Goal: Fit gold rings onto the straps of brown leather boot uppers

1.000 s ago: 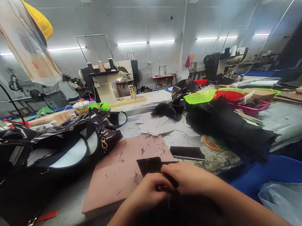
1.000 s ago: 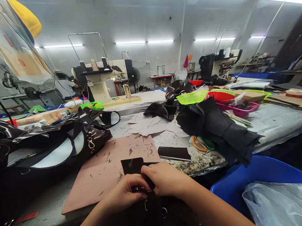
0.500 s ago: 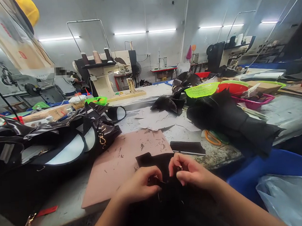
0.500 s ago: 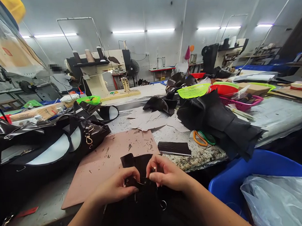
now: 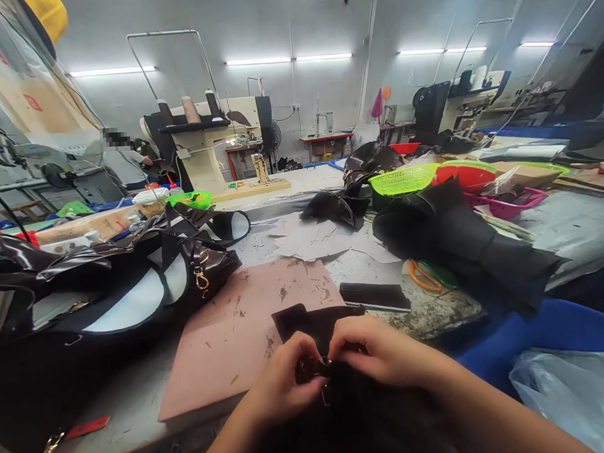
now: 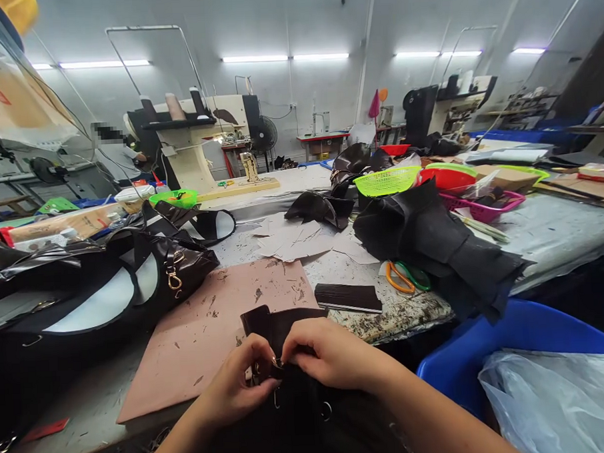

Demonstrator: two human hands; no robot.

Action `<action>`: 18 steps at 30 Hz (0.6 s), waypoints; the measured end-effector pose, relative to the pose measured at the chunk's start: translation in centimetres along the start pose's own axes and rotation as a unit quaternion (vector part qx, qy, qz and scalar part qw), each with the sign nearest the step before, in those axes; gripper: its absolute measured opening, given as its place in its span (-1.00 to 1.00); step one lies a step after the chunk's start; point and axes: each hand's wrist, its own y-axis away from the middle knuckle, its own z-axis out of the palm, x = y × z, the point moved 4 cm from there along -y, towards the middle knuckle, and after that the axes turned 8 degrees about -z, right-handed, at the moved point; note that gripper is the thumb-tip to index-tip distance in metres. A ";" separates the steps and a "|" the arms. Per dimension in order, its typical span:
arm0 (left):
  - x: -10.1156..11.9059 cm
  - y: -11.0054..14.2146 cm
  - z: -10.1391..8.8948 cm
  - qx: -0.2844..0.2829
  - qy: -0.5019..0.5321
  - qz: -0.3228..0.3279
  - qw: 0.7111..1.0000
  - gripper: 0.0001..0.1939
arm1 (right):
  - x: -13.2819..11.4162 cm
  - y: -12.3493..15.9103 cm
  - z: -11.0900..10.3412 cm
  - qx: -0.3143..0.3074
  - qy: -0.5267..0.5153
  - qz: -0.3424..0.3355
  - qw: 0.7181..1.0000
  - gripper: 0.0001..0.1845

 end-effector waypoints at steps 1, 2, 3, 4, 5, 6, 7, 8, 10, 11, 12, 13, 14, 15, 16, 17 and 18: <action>0.0 -0.1 -0.1 -0.009 0.012 -0.004 1.000 -0.85 | -0.2 -0.1 0.2 -0.003 0.008 -0.016 1.000 -0.77; 0.1 -0.2 -0.2 -0.018 0.024 -0.010 0.999 -0.83 | -0.2 -0.1 0.5 -0.002 0.018 -0.025 1.000 -0.79; 0.1 -0.2 -0.3 -0.027 0.035 -0.017 0.999 -0.82 | -0.2 -0.2 0.8 0.004 0.027 -0.026 0.999 -0.81; 0.2 -0.3 -0.4 -0.032 0.044 -0.022 0.998 -0.81 | -0.2 -0.2 1.0 0.012 0.036 -0.022 0.999 -0.83; 0.2 -0.3 -0.4 -0.034 0.052 -0.024 0.998 -0.80 | -0.1 -0.2 1.2 0.020 0.039 -0.015 0.999 -0.84; 0.2 -0.3 -0.5 -0.032 0.060 -0.023 0.997 -0.79 | -0.1 -0.2 1.3 0.027 0.038 -0.008 0.999 -0.83; 0.2 -0.3 -0.6 -0.030 0.066 -0.019 0.997 -0.79 | 0.0 -0.2 1.3 0.030 0.032 -0.002 0.999 -0.82; 0.2 -0.3 -0.5 -0.028 0.072 -0.014 0.997 -0.80 | 0.0 -0.1 1.2 0.033 0.028 0.005 0.999 -0.81; 0.1 -0.1 -0.4 -0.022 0.076 -0.004 0.997 -0.83 | 0.2 0.0 0.8 0.027 0.037 0.031 0.998 -0.81; 0.1 -0.1 -0.2 -0.018 0.073 0.000 0.997 -0.85 | 0.3 0.0 0.5 0.015 0.054 0.049 0.997 -0.84; 0.0 0.0 0.0 -0.012 0.068 0.003 0.998 -0.85 | 0.3 0.1 0.3 -0.002 0.077 0.066 0.995 -0.85; 0.0 0.1 0.2 -0.007 0.061 0.005 0.998 -0.85 | 0.3 0.2 0.1 -0.025 0.103 0.080 0.991 -0.85; 0.0 0.2 0.3 0.000 0.054 0.007 0.998 -0.85 | 0.2 0.2 0.0 -0.050 0.125 0.088 0.987 -0.84; 0.0 0.2 0.5 0.005 0.049 0.010 0.999 -0.84 | 0.1 0.3 0.0 -0.072 0.139 0.093 0.983 -0.85; 0.0 0.3 0.7 0.010 0.046 0.011 0.999 -0.84 | -0.1 0.3 -0.1 -0.086 0.144 0.096 0.981 -0.86; 0.1 0.3 0.8 0.015 0.045 0.012 0.999 -0.83 | -0.3 0.4 -0.1 -0.094 0.141 0.100 0.980 -0.86; 0.2 0.4 0.9 0.018 0.046 0.013 0.999 -0.82 | -0.5 0.5 -0.1 -0.098 0.129 0.107 0.981 -0.87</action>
